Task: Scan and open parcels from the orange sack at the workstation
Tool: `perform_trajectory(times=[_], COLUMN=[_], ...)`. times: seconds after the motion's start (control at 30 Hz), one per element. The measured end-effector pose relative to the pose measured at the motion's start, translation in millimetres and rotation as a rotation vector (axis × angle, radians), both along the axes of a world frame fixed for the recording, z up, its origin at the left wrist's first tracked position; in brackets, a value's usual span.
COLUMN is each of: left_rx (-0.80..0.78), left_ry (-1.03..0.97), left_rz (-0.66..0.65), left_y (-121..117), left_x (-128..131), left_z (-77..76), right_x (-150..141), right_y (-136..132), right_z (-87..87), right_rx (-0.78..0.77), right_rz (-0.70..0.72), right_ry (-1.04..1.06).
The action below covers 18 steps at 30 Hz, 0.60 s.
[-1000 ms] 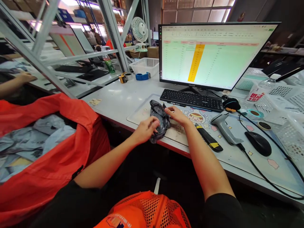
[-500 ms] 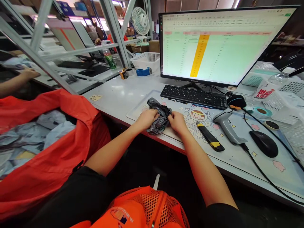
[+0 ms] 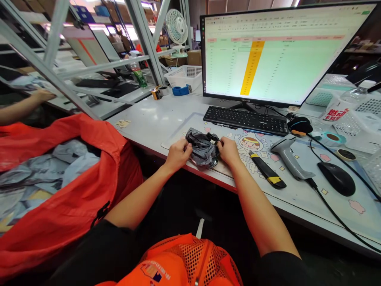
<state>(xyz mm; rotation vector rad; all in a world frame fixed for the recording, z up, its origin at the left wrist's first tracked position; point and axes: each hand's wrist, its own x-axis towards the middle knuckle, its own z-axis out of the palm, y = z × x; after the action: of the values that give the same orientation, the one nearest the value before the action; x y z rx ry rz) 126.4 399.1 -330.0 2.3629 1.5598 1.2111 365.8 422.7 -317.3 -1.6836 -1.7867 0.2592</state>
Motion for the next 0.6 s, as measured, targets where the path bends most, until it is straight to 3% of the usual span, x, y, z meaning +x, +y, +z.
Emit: perform_trajectory(times=[0.17, 0.27, 0.37, 0.43, 0.53, 0.6], left_rx=[0.116, 0.12, 0.043, -0.007, -0.048, -0.077], left_ry=[0.061, 0.111, 0.108, 0.04, -0.063, -0.117], left_rz=[-0.122, -0.302, -0.398, -0.408, -0.455, -0.487], left_y=[-4.4, 1.3, 13.0, 20.1, 25.3, 25.8], left_x=[-8.6, -13.1, -10.9, -6.5, 0.3, 3.5], left_z=[14.1, 15.7, 11.5, 6.7, -2.1, -8.5], right_x=[29.7, 72.9, 109.1, 122.0, 127.2, 122.1], right_y=[-23.8, -61.0, -99.6, -118.2, -133.4, -137.2], right_z=[20.8, 21.7, 6.7, -5.4, -9.4, 4.0], right_rx=[0.028, 0.125, -0.015, -0.126, -0.14, -0.095], right_rz=[0.087, -0.064, -0.281, -0.338, -0.375, -0.378], right_ry=[0.074, -0.084, -0.434, -0.59, -0.636, -0.527])
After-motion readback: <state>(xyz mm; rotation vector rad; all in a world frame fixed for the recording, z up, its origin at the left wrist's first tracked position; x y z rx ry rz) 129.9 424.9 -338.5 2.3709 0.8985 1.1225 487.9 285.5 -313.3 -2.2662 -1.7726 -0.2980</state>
